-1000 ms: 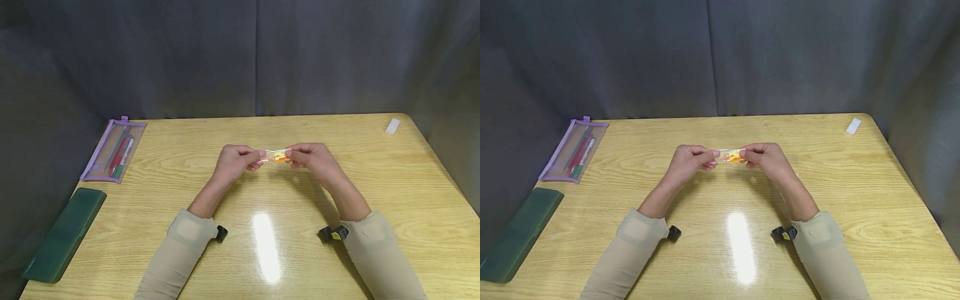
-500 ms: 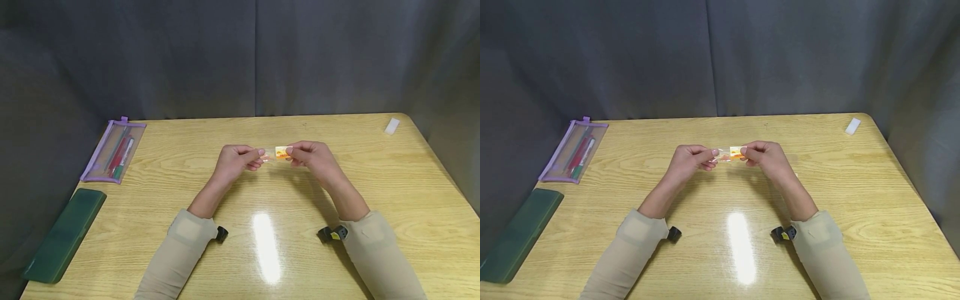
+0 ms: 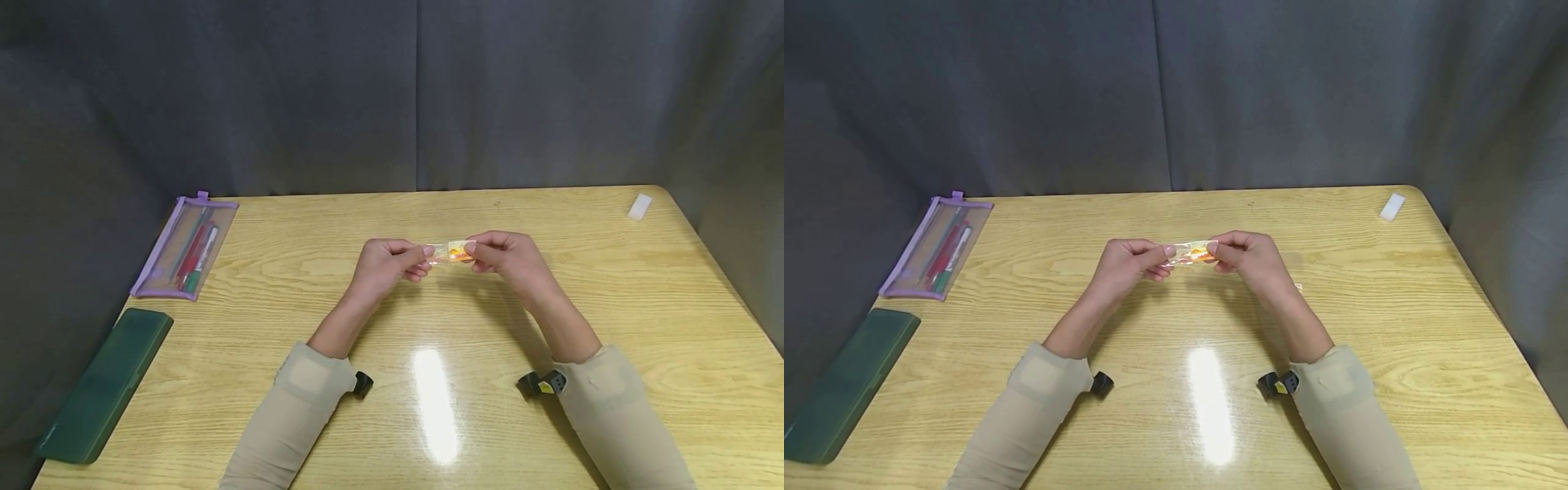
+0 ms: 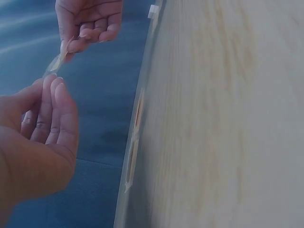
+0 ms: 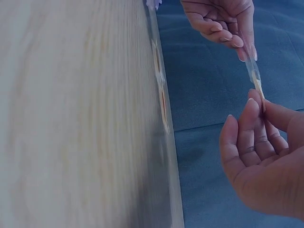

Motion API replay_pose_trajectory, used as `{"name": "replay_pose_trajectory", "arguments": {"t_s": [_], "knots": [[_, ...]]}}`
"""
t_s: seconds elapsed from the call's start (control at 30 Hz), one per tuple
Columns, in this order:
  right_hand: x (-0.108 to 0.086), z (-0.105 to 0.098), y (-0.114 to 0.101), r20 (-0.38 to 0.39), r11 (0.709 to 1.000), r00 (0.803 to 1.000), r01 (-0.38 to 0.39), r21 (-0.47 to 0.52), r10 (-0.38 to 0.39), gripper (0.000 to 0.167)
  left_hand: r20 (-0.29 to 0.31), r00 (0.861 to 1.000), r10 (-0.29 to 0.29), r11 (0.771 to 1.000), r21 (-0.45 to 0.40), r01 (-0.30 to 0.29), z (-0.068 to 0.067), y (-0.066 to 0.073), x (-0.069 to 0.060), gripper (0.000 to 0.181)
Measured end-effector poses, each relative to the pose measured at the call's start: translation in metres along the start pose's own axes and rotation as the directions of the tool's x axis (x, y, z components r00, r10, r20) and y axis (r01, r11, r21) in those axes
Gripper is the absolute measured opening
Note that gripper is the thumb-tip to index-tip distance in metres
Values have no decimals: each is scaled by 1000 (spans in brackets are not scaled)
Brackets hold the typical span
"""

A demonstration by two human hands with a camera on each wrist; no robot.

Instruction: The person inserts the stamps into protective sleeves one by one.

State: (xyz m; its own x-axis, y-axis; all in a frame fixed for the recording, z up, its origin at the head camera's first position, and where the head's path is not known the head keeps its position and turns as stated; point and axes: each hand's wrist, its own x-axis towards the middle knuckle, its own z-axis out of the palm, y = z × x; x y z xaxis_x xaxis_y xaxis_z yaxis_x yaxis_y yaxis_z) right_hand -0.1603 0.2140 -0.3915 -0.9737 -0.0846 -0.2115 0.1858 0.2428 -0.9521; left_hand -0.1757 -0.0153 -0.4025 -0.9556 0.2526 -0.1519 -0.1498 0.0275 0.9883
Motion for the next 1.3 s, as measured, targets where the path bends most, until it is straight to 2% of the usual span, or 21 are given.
{"name": "replay_pose_trajectory", "arguments": {"t_s": [0.43,0.7,0.93,1.13,1.3], "knots": [[0,2,0,-38,999,999,21,-44,-23,35,29,996,-85,992,-92,88,-1,-4,1,28],[0,4,0,-14,999,999,37,-27,-37,33,19,998,-59,996,-72,60,1,-4,0,29],[-1,6,1,-12,999,1000,14,-42,-14,36,-2,1000,-17,998,-66,17,5,-3,-1,24],[-2,10,1,-9,999,1000,29,-26,-29,38,-1,1000,-9,998,-68,9,7,-3,-1,20],[-2,8,0,24,999,1000,2,-42,-1,40,4,1000,-9,997,-71,9,7,-3,-1,18]]}}
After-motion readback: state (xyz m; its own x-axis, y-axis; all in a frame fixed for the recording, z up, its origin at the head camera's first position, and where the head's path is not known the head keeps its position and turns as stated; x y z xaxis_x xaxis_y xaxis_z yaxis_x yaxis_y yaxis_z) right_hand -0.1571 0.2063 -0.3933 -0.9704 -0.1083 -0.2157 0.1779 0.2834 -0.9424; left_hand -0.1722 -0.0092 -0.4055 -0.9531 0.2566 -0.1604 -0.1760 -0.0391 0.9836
